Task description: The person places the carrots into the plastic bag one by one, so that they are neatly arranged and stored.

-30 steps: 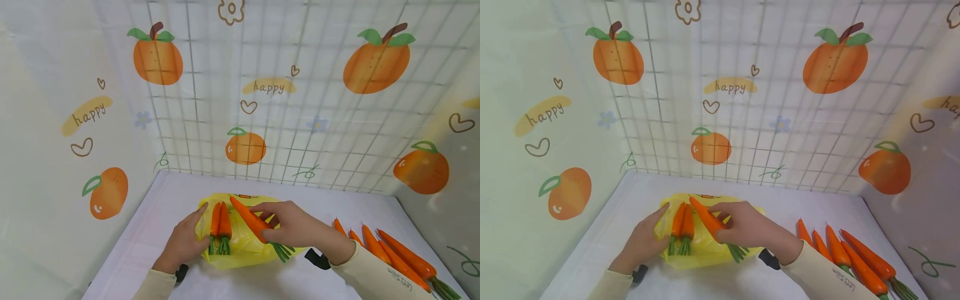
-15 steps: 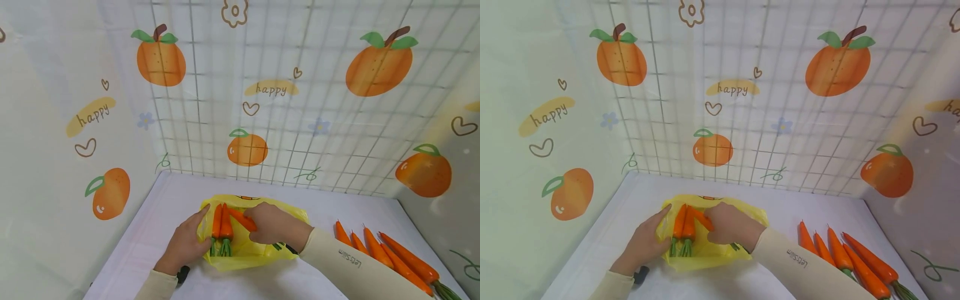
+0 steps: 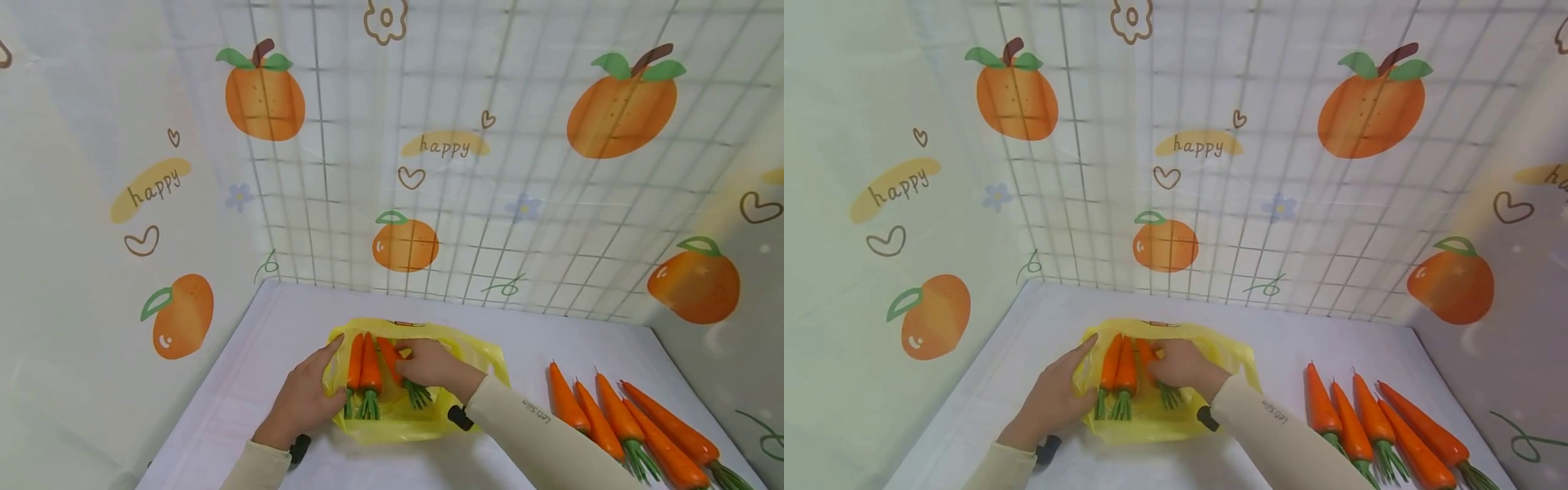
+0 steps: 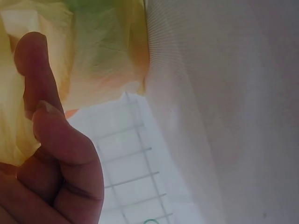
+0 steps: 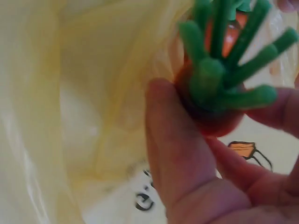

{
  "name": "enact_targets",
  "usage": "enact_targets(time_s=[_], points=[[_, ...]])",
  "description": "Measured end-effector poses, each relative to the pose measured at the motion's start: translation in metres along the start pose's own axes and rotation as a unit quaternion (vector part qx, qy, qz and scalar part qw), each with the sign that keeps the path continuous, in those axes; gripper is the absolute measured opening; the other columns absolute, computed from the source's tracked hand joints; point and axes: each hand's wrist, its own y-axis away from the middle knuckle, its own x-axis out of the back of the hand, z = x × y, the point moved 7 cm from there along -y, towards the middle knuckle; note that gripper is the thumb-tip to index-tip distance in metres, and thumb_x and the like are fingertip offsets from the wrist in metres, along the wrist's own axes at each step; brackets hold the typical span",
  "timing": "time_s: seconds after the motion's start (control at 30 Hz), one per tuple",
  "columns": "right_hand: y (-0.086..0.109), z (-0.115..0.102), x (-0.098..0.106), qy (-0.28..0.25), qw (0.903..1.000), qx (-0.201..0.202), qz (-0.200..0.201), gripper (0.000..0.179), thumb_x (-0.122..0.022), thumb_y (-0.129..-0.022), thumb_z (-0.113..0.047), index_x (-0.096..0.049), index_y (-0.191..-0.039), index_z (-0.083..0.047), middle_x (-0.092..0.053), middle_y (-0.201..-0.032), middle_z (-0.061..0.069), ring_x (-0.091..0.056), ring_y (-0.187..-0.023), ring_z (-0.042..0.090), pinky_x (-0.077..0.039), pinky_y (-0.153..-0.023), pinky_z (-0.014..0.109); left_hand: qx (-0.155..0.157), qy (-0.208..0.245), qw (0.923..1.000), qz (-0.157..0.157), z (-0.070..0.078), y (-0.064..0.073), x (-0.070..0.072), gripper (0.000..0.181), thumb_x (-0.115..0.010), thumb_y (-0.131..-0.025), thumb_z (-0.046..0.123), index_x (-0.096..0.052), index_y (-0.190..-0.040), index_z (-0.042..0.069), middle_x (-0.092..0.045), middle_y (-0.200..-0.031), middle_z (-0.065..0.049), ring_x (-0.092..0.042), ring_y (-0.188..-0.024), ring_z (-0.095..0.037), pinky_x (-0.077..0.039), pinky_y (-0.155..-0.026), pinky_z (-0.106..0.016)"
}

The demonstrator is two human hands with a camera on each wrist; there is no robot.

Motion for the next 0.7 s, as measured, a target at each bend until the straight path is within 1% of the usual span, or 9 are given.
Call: enact_targets(time_s=[0.03, 0.1, 0.17, 0.23, 0.27, 0.47, 0.57, 0.63, 0.7], points=[[0.0, 0.003, -0.002, -0.031, 0.9994, -0.016, 0.0, 0.053, -0.059, -0.09, -0.025, -0.056, -0.141, -0.009, -0.068, -0.111, 0.006, -0.052, -0.058, 0.011, -0.045, -0.056, 0.033, 0.001, 0.0, 1.0, 0.0, 0.0, 0.0, 0.0, 0.092, -0.07, -0.076, 0.025, -0.028, -0.157, 0.035, -0.048, -0.146, 0.006, -0.05, -0.13, -0.018, -0.046, -0.101, -0.045], [0.0, 0.008, -0.008, -0.099, 0.9942, -0.043, -0.002, 0.055, -0.059, -0.091, -0.027, -0.054, -0.144, -0.012, -0.068, -0.11, 0.007, -0.055, -0.062, 0.013, -0.05, -0.059, 0.034, 0.002, 0.0, 1.0, 0.0, 0.001, 0.0, 0.0, 0.092, -0.07, -0.076, 0.024, -0.028, -0.157, 0.034, -0.048, -0.146, 0.007, -0.05, -0.13, -0.018, -0.045, -0.101, -0.044], [-0.001, 0.012, -0.012, -0.167, 0.9841, -0.061, 0.002, 0.055, -0.061, -0.091, -0.026, -0.053, -0.144, -0.013, -0.066, -0.111, 0.008, -0.061, -0.07, 0.016, -0.054, -0.064, 0.036, 0.004, -0.001, 1.0, 0.0, 0.002, 0.0, 0.001, 0.091, -0.07, -0.076, 0.025, -0.029, -0.157, 0.035, -0.048, -0.146, 0.008, -0.05, -0.129, -0.017, -0.045, -0.101, -0.043], [-0.002, 0.015, -0.017, -0.212, 0.9749, -0.066, 0.007, 0.055, -0.063, -0.09, -0.026, -0.054, -0.144, -0.013, -0.066, -0.113, 0.01, -0.065, -0.083, 0.018, -0.056, -0.07, 0.037, 0.004, -0.002, 1.0, 0.0, 0.002, 0.0, 0.001, 0.091, -0.07, -0.076, 0.025, -0.029, -0.157, 0.035, -0.048, -0.145, 0.008, -0.05, -0.129, -0.016, -0.045, -0.101, -0.042], [-0.002, 0.017, -0.019, -0.225, 0.9717, -0.069, 0.011, 0.055, -0.064, -0.09, -0.026, -0.055, -0.143, -0.014, -0.066, -0.113, 0.01, -0.065, -0.086, 0.019, -0.057, -0.071, 0.037, 0.004, -0.003, 1.0, 0.001, 0.002, 0.0, 0.001, 0.091, -0.07, -0.076, 0.025, -0.029, -0.157, 0.035, -0.048, -0.145, 0.009, -0.05, -0.129, -0.016, -0.045, -0.101, -0.042], [-0.004, 0.028, -0.031, -0.249, 0.9636, -0.092, 0.029, 0.056, -0.07, -0.083, -0.026, -0.059, -0.138, -0.015, -0.065, -0.113, 0.01, -0.065, -0.09, 0.021, -0.057, -0.075, 0.037, 0.011, -0.003, 0.9999, -0.002, 0.001, 0.0, 0.0, 0.092, -0.07, -0.076, 0.025, -0.027, -0.157, 0.037, -0.046, -0.147, 0.011, -0.05, -0.129, -0.016, -0.045, -0.101, -0.042], [-0.005, 0.029, -0.034, -0.259, 0.9612, -0.09, 0.029, 0.059, -0.073, -0.081, -0.024, -0.059, -0.138, -0.015, -0.064, -0.115, 0.011, -0.064, -0.093, 0.022, -0.057, -0.077, 0.038, 0.015, -0.001, 0.9999, -0.004, 0.0, -0.001, 0.001, 0.094, -0.07, -0.076, 0.025, -0.025, -0.157, 0.038, -0.045, -0.148, 0.01, -0.049, -0.13, -0.017, -0.045, -0.101, -0.043], [-0.004, 0.03, -0.035, -0.261, 0.9614, -0.084, 0.028, 0.062, -0.076, -0.08, -0.023, -0.059, -0.139, -0.017, -0.063, -0.117, 0.011, -0.064, -0.094, 0.022, -0.057, -0.077, 0.038, 0.012, 0.001, 0.9999, -0.004, 0.0, -0.001, 0.001, 0.095, -0.07, -0.076, 0.025, -0.024, -0.158, 0.037, -0.043, -0.149, 0.009, -0.048, -0.131, -0.017, -0.045, -0.101, -0.043], [-0.004, 0.03, -0.035, -0.254, 0.9641, -0.072, 0.025, 0.066, -0.078, -0.079, -0.022, -0.057, -0.141, -0.018, -0.062, -0.117, 0.012, -0.063, -0.093, 0.022, -0.057, -0.076, 0.036, 0.013, 0.003, 0.9999, -0.004, 0.0, -0.001, 0.0, 0.095, -0.069, -0.076, 0.024, -0.023, -0.158, 0.037, -0.043, -0.15, 0.008, -0.047, -0.132, -0.017, -0.045, -0.101, -0.044]])
